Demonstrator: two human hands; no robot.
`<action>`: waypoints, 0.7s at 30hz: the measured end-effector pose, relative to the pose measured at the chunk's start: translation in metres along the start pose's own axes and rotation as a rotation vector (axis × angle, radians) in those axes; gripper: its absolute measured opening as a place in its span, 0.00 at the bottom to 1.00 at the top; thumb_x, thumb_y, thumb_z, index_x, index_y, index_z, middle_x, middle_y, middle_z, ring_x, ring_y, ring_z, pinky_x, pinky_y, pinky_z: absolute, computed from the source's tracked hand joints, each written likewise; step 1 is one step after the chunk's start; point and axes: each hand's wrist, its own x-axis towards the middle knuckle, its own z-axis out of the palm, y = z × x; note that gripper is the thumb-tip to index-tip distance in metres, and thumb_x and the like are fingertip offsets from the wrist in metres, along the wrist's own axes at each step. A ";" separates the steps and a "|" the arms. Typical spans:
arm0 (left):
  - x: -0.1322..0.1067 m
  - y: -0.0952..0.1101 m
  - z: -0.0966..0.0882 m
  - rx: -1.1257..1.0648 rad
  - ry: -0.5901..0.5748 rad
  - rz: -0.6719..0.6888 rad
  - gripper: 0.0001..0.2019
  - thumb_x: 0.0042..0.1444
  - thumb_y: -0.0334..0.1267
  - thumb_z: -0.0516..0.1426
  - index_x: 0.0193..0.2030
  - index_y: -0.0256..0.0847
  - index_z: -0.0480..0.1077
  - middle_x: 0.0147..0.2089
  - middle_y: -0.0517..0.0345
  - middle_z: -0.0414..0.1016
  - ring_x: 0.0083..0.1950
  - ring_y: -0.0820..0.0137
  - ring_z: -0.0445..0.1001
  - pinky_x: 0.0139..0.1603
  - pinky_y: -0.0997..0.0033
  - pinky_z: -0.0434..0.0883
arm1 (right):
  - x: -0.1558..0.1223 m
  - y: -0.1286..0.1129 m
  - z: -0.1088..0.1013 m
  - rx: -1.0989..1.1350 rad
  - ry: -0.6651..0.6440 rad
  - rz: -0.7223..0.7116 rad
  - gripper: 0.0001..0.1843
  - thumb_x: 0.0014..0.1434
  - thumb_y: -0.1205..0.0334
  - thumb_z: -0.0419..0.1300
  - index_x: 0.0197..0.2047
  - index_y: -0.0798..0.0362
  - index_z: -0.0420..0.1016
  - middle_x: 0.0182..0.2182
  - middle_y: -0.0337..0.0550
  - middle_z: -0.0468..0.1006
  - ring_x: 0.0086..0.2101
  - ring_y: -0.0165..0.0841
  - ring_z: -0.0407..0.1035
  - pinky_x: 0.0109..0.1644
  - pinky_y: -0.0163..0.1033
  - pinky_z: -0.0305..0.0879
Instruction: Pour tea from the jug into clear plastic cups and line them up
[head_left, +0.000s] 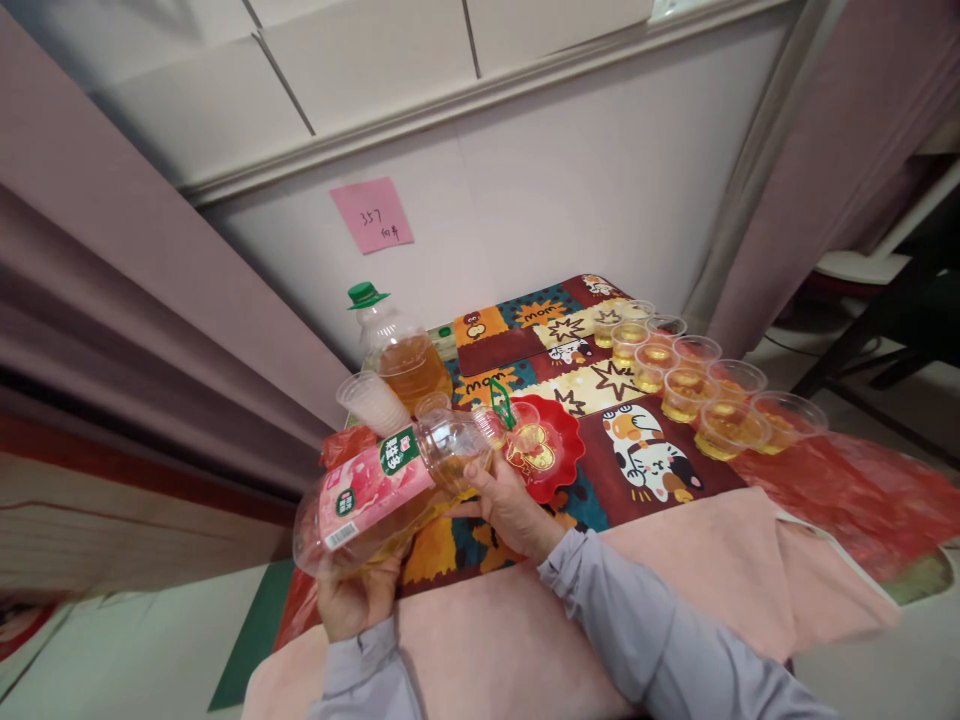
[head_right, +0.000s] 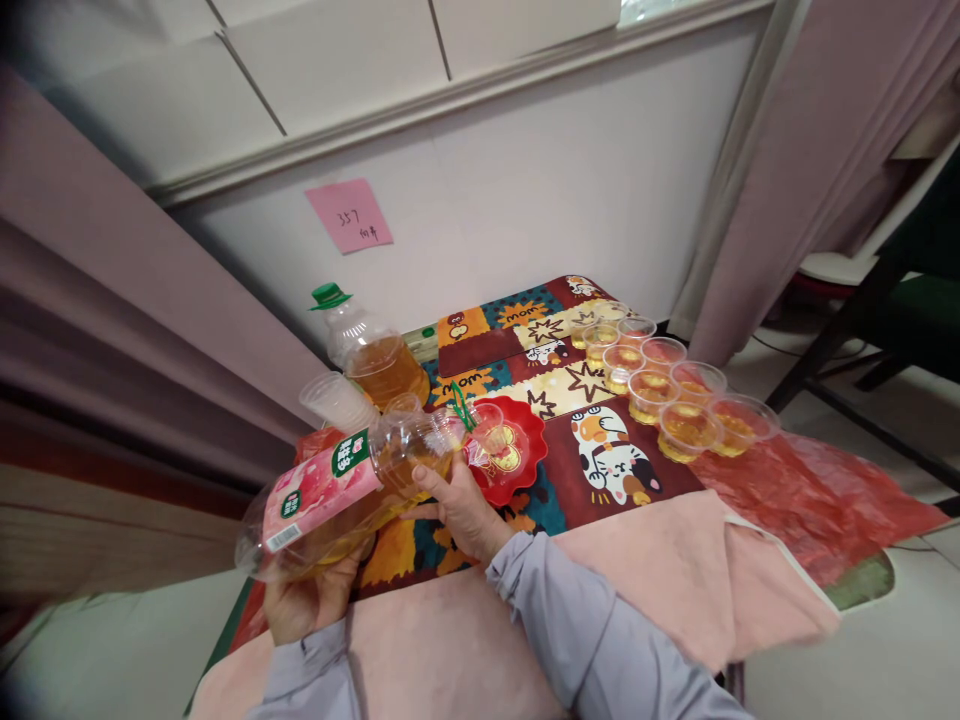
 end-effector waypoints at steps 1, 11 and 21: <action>0.000 0.000 -0.001 -0.015 -0.010 0.005 0.38 0.51 0.58 0.73 0.69 0.57 0.76 0.65 0.57 0.84 0.62 0.51 0.83 0.67 0.43 0.80 | 0.000 0.000 0.000 0.001 0.001 -0.001 0.44 0.60 0.40 0.77 0.72 0.40 0.64 0.70 0.47 0.75 0.56 0.44 0.82 0.46 0.46 0.89; -0.001 0.002 -0.001 0.050 0.027 0.015 0.41 0.46 0.58 0.75 0.69 0.59 0.76 0.70 0.54 0.81 0.69 0.42 0.77 0.60 0.35 0.82 | 0.002 0.002 -0.002 0.010 0.007 -0.003 0.42 0.60 0.41 0.77 0.70 0.39 0.66 0.68 0.45 0.76 0.58 0.45 0.81 0.47 0.48 0.89; -0.001 0.004 0.001 0.063 0.005 -0.005 0.43 0.49 0.61 0.75 0.72 0.60 0.73 0.74 0.53 0.77 0.69 0.41 0.78 0.54 0.42 0.86 | 0.001 0.003 -0.001 0.027 0.027 -0.001 0.43 0.59 0.42 0.78 0.70 0.39 0.65 0.69 0.45 0.76 0.60 0.45 0.80 0.46 0.46 0.89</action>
